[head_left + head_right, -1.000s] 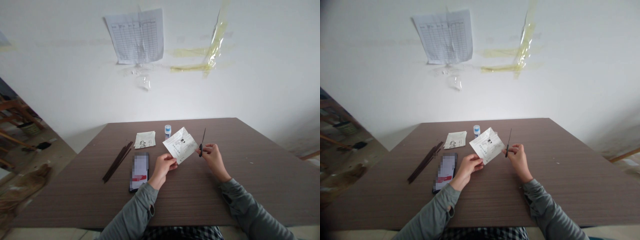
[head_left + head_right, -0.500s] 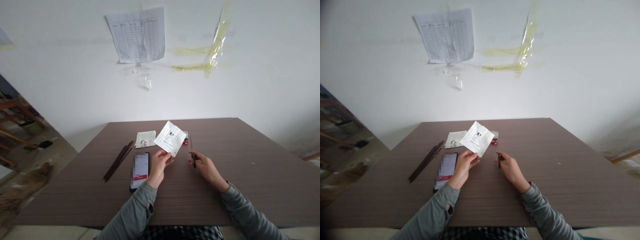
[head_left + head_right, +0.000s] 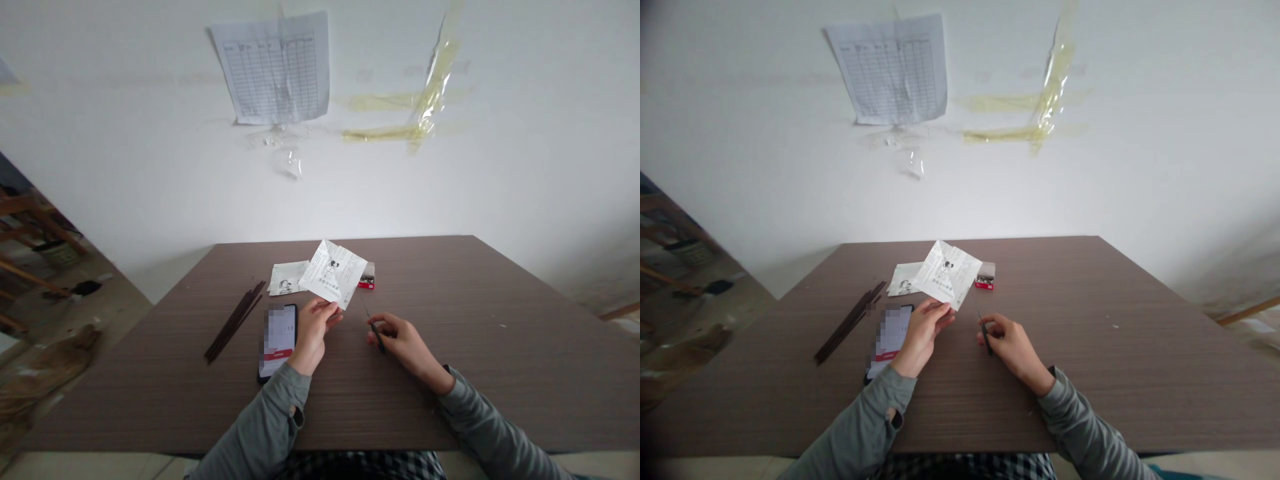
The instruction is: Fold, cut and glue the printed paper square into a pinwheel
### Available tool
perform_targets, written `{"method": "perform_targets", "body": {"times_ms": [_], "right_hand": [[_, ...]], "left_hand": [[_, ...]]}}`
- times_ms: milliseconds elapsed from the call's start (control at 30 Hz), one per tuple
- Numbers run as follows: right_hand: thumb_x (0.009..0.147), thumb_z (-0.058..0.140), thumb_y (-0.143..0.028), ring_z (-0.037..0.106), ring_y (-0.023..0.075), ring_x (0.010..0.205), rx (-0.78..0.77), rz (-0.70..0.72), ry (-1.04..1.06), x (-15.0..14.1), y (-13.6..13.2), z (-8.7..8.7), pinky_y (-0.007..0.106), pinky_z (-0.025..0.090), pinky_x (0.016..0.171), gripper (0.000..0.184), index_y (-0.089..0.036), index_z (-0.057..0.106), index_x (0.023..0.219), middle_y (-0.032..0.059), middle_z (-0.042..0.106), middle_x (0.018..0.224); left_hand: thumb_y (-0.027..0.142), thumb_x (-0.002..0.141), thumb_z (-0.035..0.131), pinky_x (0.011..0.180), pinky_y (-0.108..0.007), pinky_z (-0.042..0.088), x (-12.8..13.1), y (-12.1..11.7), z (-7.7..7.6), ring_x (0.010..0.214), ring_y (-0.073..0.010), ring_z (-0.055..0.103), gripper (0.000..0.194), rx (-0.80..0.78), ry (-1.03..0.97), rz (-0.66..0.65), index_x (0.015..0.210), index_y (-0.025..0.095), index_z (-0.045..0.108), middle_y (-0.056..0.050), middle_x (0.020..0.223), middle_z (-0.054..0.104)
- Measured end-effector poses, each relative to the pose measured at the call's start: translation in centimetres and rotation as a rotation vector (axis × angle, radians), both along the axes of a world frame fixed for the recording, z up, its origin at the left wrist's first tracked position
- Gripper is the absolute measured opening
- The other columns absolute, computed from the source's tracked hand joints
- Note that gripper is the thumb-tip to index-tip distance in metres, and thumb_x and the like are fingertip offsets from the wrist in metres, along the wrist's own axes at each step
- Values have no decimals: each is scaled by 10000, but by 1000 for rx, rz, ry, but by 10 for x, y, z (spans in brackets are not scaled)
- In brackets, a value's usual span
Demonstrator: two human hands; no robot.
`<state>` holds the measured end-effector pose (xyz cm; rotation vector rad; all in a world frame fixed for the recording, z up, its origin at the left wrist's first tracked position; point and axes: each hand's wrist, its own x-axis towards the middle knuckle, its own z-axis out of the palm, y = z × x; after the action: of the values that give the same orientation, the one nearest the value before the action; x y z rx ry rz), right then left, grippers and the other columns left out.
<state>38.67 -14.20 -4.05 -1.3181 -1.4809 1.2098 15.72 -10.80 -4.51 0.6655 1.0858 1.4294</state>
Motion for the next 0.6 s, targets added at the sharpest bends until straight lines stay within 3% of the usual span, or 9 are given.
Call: {"method": "perform_targets", "body": {"times_ms": [200,467,600], "right_hand": [[822,925,-742,789,326,766,-20,61,9,-3,-5,-1,494,632,834,532,-279,802,1054,92,888,809],[811,963,-773,797,375,774,-59,141,19,-9,-8,-5,543,638,861,532,-311,806,1020,116,897,810],[793,976,-774,804,380,788,-77,175,7,-10,-8,-6,546,646,877,549,-317,798,1039,114,904,820]], "left_hand": [[155,757,1142,835,-360,736,0,1,1,889,-254,881,330,14,-17,13,859,211,833,-55,917,912],[194,750,1185,933,-432,754,0,-2,1,929,-280,893,378,22,-21,-7,914,186,844,-82,947,905],[209,714,1191,914,-402,752,1,-3,2,951,-276,900,395,22,-19,-18,919,187,854,-85,971,921]]}}
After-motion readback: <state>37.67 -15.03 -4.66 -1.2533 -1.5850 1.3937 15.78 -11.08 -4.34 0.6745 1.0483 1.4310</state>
